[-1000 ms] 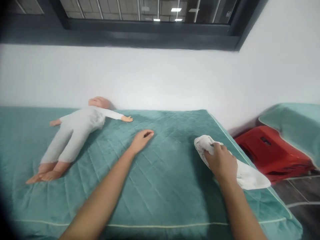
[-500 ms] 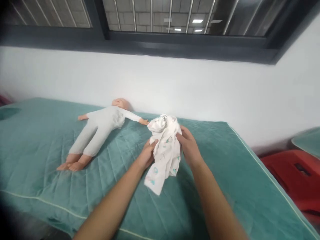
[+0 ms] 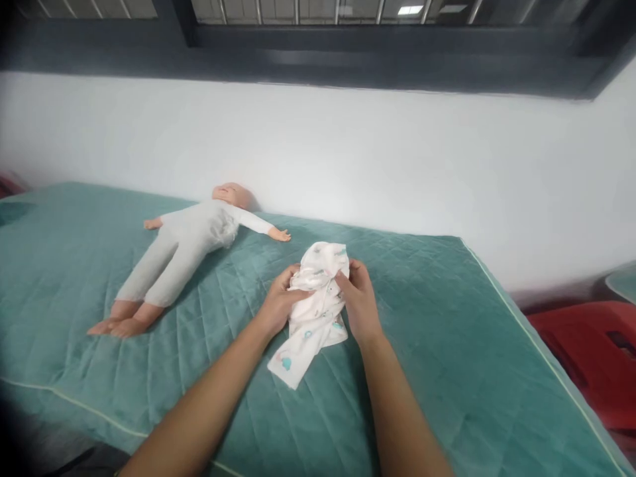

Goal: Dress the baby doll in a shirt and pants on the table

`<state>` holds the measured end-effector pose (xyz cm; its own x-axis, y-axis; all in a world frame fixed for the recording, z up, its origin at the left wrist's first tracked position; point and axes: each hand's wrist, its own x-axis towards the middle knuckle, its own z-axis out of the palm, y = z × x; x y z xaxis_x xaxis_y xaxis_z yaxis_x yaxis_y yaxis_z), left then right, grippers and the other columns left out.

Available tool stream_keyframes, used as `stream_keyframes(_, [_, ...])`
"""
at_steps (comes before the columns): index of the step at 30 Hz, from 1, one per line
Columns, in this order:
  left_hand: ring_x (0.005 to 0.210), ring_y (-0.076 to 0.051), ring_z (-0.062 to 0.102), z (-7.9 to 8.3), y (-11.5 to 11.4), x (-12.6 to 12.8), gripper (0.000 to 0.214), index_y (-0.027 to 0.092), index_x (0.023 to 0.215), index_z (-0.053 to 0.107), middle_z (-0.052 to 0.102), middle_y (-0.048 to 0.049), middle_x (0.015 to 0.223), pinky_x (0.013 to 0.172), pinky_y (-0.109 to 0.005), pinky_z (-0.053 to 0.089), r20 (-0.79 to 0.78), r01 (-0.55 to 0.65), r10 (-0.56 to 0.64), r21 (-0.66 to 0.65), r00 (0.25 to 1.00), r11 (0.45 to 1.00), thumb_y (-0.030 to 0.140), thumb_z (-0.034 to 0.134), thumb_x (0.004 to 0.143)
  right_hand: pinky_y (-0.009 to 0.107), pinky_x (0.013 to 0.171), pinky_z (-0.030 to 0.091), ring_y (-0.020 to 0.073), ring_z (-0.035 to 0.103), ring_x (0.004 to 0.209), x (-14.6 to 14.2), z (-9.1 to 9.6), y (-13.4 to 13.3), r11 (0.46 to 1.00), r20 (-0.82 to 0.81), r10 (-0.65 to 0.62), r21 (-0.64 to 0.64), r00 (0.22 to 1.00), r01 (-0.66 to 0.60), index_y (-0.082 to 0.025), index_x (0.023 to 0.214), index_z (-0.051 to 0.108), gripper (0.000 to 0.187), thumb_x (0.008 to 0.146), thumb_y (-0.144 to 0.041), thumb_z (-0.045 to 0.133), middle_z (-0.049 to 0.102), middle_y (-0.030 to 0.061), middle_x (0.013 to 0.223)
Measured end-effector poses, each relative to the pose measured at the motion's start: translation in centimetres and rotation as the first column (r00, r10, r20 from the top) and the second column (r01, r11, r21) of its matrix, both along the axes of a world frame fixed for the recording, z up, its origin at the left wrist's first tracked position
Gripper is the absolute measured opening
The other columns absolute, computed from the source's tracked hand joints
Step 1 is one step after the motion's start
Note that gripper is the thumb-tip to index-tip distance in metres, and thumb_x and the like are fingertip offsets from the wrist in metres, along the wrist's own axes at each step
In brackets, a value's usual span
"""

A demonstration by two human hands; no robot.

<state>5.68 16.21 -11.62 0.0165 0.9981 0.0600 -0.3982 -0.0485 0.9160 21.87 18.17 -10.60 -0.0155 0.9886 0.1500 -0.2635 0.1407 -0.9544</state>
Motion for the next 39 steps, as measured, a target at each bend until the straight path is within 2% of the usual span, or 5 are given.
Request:
stream_keyframes(10, [0.081, -0.018, 0.065, 0.0, 0.0, -0.1, 0.041, 0.021, 0.098, 0.070, 0.072, -0.0013, 0.090, 0.073, -0.028, 0.049, 0.195, -0.066, 0.088, -0.117, 0.977, 0.991, 0.039, 0.086, 0.065, 0.029, 0.077, 0.049, 0.0177, 0.061, 0.089, 0.5, 0.8, -0.4, 1.000, -0.025, -0.013, 0.001, 1.000, 0.013, -0.027, 0.095, 0.061, 0.026, 0.077, -0.036, 0.077, 0.067, -0.0026, 0.100])
stream_keyframes(20, [0.060, -0.010, 0.046, -0.1, -0.5, -0.5, 0.048, 0.020, 0.088, 0.066, 0.058, 0.0028, 0.071, 0.056, -0.022, 0.034, 0.124, 0.074, -0.068, -0.042, 0.990, 0.996, 0.065, 0.076, 0.075, 0.033, 0.085, 0.053, 0.0225, 0.066, 0.099, 1.0, -0.1, -0.3, 0.999, 0.019, 0.017, 0.030, 1.000, -0.018, -0.027, 0.102, 0.066, 0.029, 0.076, -0.034, 0.078, 0.071, 0.0005, 0.109])
stream_keyframes(26, [0.090, -0.017, 0.061, 0.4, -0.4, -0.2, 0.042, 0.023, 0.108, 0.069, 0.069, -0.0006, 0.100, 0.079, -0.024, 0.045, -0.057, 0.097, -0.095, 0.020, 0.994, 0.995, 0.032, 0.085, 0.071, 0.043, 0.114, 0.042, 0.0286, 0.049, 0.138, 1.4, 0.8, -1.0, 0.953, 0.269, 0.086, 0.259, 0.959, -0.158, -0.033, 0.135, 0.057, 0.063, 0.077, -0.029, 0.081, 0.052, 0.0033, 0.150])
stream_keyframes(31, [0.086, -0.016, 0.059, 0.1, -0.3, -0.1, 0.026, 0.021, 0.098, 0.072, 0.068, 0.0004, 0.093, 0.075, -0.023, 0.045, -0.081, -0.037, 0.042, 0.064, 0.996, 0.997, 0.026, 0.079, 0.074, 0.043, 0.107, 0.049, 0.0306, 0.044, 0.144, 1.9, 1.6, -1.3, 0.913, 0.418, 0.156, 0.285, 0.895, -0.292, -0.031, 0.123, 0.063, 0.053, 0.075, -0.033, 0.084, 0.038, 0.0073, 0.160])
stream_keyframes(39, [0.069, -0.010, 0.058, 0.4, -0.4, -0.1, 0.026, 0.018, 0.087, 0.069, 0.065, 0.0026, 0.079, 0.063, -0.020, 0.045, 0.146, -0.123, 0.130, -0.055, 0.981, 0.991, 0.037, 0.082, 0.076, 0.050, 0.116, 0.038, 0.0296, 0.051, 0.137, 2.3, 2.1, -1.3, 0.880, 0.476, -0.031, 0.430, 0.879, -0.202, -0.026, 0.092, 0.066, 0.012, 0.084, -0.029, 0.075, 0.057, 0.0085, 0.143])
